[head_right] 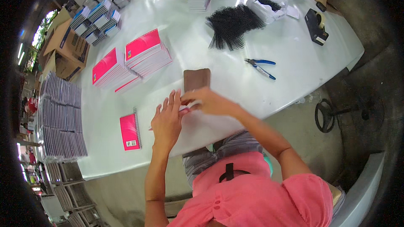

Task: The person assembles notebooks by threading a spiral wire through the pre-punched holes of notebook pages and covers by hand, then uses shears to cut the excess wire.

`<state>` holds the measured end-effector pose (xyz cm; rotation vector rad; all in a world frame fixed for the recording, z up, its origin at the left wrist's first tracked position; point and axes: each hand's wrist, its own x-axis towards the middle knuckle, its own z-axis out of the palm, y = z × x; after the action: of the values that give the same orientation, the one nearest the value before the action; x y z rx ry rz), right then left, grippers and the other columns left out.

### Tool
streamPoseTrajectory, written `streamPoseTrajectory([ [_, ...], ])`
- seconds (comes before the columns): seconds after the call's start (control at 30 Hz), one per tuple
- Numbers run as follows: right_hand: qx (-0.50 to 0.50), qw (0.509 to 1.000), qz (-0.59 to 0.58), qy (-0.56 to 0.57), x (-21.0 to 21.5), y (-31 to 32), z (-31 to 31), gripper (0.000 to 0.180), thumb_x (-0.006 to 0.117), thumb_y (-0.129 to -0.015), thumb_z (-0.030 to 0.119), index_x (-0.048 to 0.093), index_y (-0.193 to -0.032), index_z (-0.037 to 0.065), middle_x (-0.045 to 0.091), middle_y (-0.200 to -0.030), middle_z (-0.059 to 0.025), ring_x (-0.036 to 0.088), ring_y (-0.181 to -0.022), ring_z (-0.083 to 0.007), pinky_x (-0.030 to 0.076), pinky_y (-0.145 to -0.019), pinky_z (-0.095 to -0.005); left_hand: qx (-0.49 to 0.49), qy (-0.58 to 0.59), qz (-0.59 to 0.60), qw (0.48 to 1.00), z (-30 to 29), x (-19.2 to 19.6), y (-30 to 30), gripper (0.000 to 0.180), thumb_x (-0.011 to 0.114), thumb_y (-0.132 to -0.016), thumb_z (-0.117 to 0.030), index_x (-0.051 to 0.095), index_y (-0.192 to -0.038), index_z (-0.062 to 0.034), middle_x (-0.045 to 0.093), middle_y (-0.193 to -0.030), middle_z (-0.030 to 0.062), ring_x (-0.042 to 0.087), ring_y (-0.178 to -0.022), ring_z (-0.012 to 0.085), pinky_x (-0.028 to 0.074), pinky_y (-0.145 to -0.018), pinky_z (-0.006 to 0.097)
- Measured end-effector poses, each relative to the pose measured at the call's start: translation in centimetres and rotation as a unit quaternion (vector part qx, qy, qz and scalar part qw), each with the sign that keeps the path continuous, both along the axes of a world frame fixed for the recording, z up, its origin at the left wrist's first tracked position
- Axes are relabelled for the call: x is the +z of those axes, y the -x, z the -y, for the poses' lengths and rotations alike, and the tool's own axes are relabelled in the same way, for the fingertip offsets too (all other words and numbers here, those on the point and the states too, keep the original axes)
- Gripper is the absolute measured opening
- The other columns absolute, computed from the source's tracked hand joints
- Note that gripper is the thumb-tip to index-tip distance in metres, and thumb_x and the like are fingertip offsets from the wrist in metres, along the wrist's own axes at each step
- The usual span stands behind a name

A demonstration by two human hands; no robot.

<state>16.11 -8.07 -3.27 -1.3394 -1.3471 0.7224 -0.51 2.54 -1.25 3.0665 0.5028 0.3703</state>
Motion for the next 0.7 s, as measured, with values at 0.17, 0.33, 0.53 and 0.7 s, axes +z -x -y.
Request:
streamPoseTrajectory([
  [0.17,-0.269,0.932,0.236,-0.059,1.7,-15.5,-5.4,0.009,0.064,-0.083,0.008,0.07,-0.087,0.004,0.068,-0.083,-0.0111,0.065,-0.076,-0.0233,0.05,-0.066,-0.0365,-0.018,0.058,-0.007,0.998,0.2,0.4,-0.5,0.06,0.057,-0.093,-0.034,0.037,-0.146,-0.0117,0.049,-0.143,0.011,0.053,-0.124,0.0364,0.048,-0.096,0.047],
  [0.33,-0.49,0.67,0.552,0.083,0.1,-23.7,-11.9,0.027,0.07,-0.081,0.03,0.069,-0.094,0.006,0.066,-0.103,-0.0127,0.06,-0.099,-0.0298,0.041,-0.083,-0.046,0.006,0.082,-0.033,0.996,0.2,0.8,-0.6,0.06,0.058,-0.093,-0.033,0.038,-0.145,-0.0106,0.05,-0.142,0.0106,0.056,-0.121,0.0351,0.051,-0.093,0.043],
  [0.53,-0.439,0.679,0.56,0.181,0.2,-25.4,-13.2,0.022,0.068,-0.084,0.028,0.07,-0.089,0.007,0.068,-0.099,-0.0142,0.063,-0.097,-0.0313,0.043,-0.082,-0.0478,0.023,0.108,-0.022,0.994,-0.1,0.9,0.0,0.057,0.057,-0.094,-0.033,0.038,-0.145,-0.0176,0.06,-0.13,0.0094,0.069,-0.086,0.0321,0.054,-0.068,0.043],
  [0.7,-0.407,0.817,0.395,0.109,2.9,-26.9,-9.5,0.018,0.061,-0.088,0.017,0.072,-0.096,0.005,0.068,-0.092,-0.0143,0.065,-0.09,-0.035,0.047,-0.082,-0.0425,0.007,0.16,-0.087,0.983,0.0,2.4,-0.4,0.057,0.056,-0.095,-0.034,0.037,-0.147,-0.0204,0.07,-0.097,0.0096,0.065,-0.065,0.0341,0.047,-0.056,0.046],
])
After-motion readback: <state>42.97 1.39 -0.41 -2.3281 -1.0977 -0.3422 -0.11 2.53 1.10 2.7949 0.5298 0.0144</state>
